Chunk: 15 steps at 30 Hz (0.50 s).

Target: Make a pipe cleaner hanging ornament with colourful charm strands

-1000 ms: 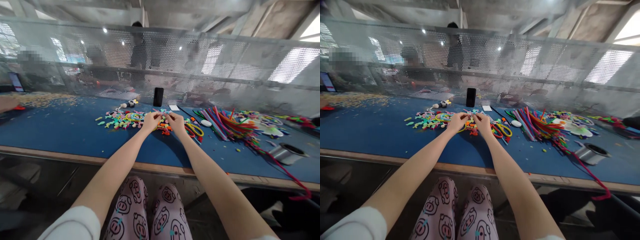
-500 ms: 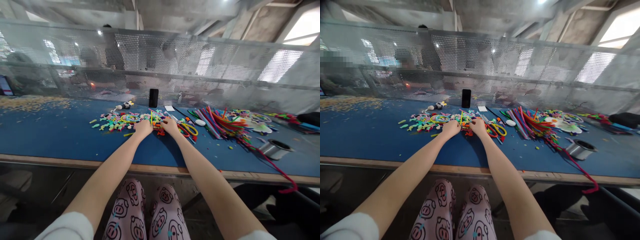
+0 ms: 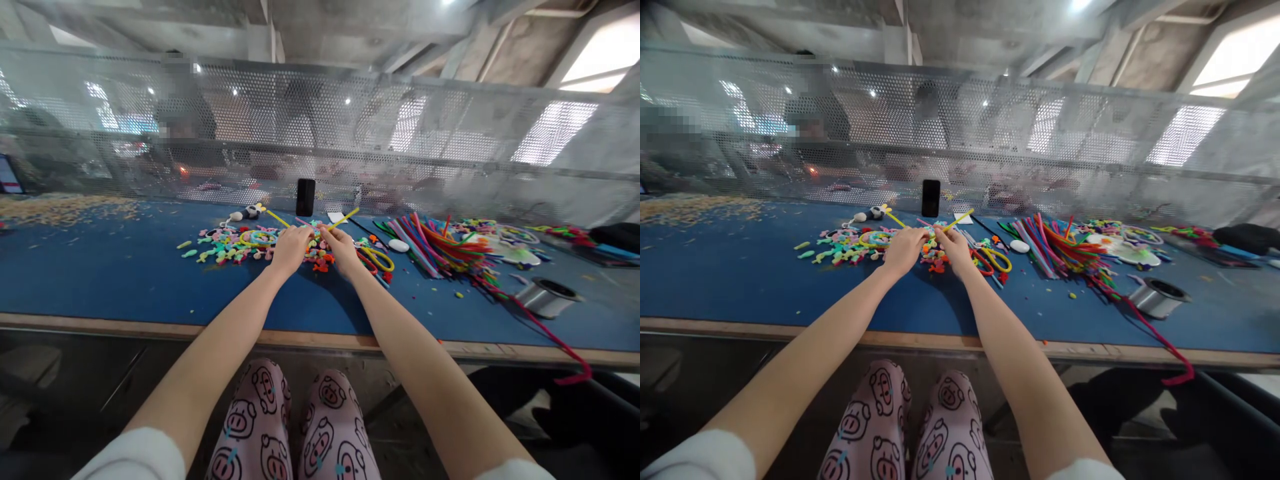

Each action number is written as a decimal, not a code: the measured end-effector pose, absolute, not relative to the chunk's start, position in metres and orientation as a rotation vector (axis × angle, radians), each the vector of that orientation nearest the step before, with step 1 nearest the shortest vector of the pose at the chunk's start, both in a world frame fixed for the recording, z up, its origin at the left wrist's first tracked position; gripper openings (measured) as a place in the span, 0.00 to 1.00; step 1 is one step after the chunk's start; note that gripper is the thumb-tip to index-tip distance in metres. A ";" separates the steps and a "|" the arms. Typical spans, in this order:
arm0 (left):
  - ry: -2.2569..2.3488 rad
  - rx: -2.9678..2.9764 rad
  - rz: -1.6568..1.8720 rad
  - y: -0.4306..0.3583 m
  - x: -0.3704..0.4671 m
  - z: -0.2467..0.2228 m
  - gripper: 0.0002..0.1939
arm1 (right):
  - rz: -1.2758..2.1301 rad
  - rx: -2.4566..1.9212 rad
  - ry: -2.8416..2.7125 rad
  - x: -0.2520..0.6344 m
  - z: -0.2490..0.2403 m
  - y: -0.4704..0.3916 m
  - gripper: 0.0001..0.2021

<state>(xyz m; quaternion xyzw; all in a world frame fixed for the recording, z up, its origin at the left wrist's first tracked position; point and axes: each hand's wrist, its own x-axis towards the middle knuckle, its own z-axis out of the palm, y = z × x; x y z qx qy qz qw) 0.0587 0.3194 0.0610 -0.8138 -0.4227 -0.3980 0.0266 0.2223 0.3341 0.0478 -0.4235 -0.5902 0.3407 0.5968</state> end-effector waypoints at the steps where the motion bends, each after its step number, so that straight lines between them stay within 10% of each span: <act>1: -1.268 -2.551 -1.269 0.320 0.059 0.061 0.10 | 0.799 -0.989 -1.336 0.223 0.047 0.336 0.28; 15: -1.710 -2.147 -2.540 0.346 0.054 0.057 0.12 | 0.963 -1.128 -1.485 0.216 0.041 0.324 0.22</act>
